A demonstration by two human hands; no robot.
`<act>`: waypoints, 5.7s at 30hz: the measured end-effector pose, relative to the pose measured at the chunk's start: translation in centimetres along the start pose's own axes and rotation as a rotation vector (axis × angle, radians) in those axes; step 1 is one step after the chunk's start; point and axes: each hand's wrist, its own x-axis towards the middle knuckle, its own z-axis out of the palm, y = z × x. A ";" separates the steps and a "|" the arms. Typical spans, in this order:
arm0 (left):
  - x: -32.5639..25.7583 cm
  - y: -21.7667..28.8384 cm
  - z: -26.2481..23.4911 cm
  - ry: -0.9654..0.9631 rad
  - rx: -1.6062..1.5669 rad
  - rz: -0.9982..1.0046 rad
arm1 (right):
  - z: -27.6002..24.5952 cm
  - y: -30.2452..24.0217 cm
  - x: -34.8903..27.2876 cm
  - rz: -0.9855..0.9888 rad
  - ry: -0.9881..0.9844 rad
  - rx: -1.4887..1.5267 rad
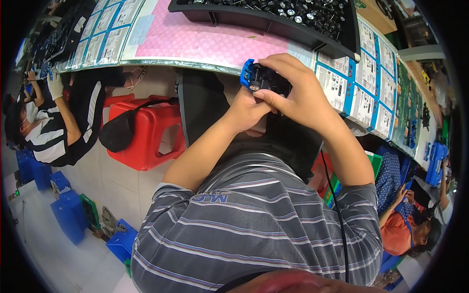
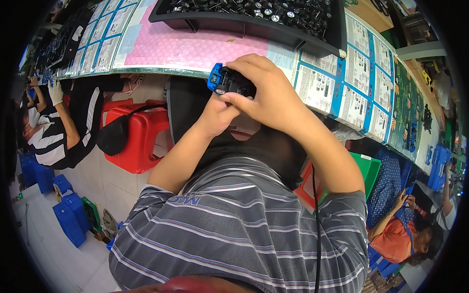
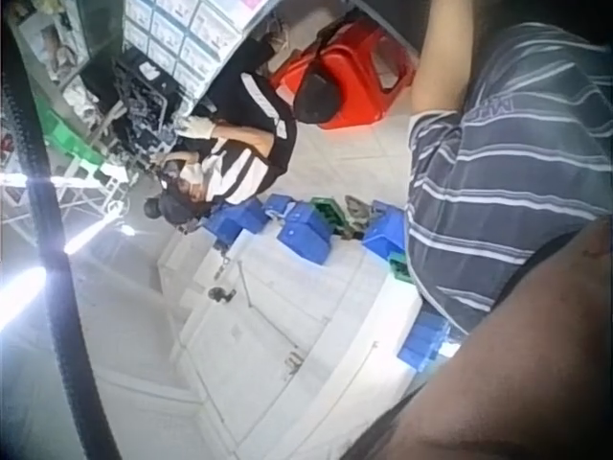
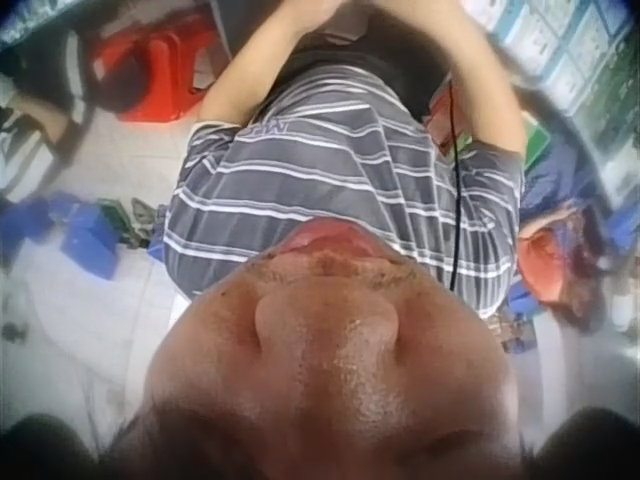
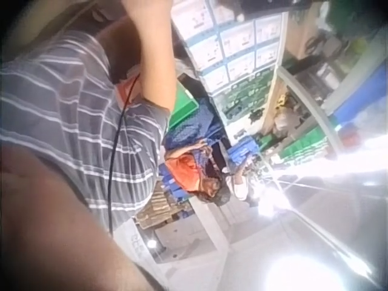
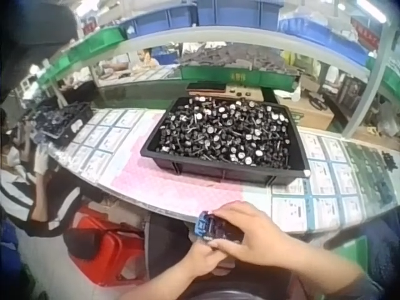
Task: The person assembles plastic wheels and axles onto a blue toy car chassis by hand, taking the parts from an assembly tray at a factory workbench.
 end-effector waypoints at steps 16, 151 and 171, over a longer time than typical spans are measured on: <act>-1.3 1.5 -5.8 0.098 -0.292 0.028 | -2.4 6.1 -3.2 0.108 0.356 -0.279; -0.2 1.3 -1.2 0.114 -0.158 -0.148 | -11.1 17.6 8.2 0.378 -0.052 -0.718; 0.1 0.9 -0.3 0.082 -0.162 -0.166 | -8.6 6.9 -1.0 0.224 0.463 -0.133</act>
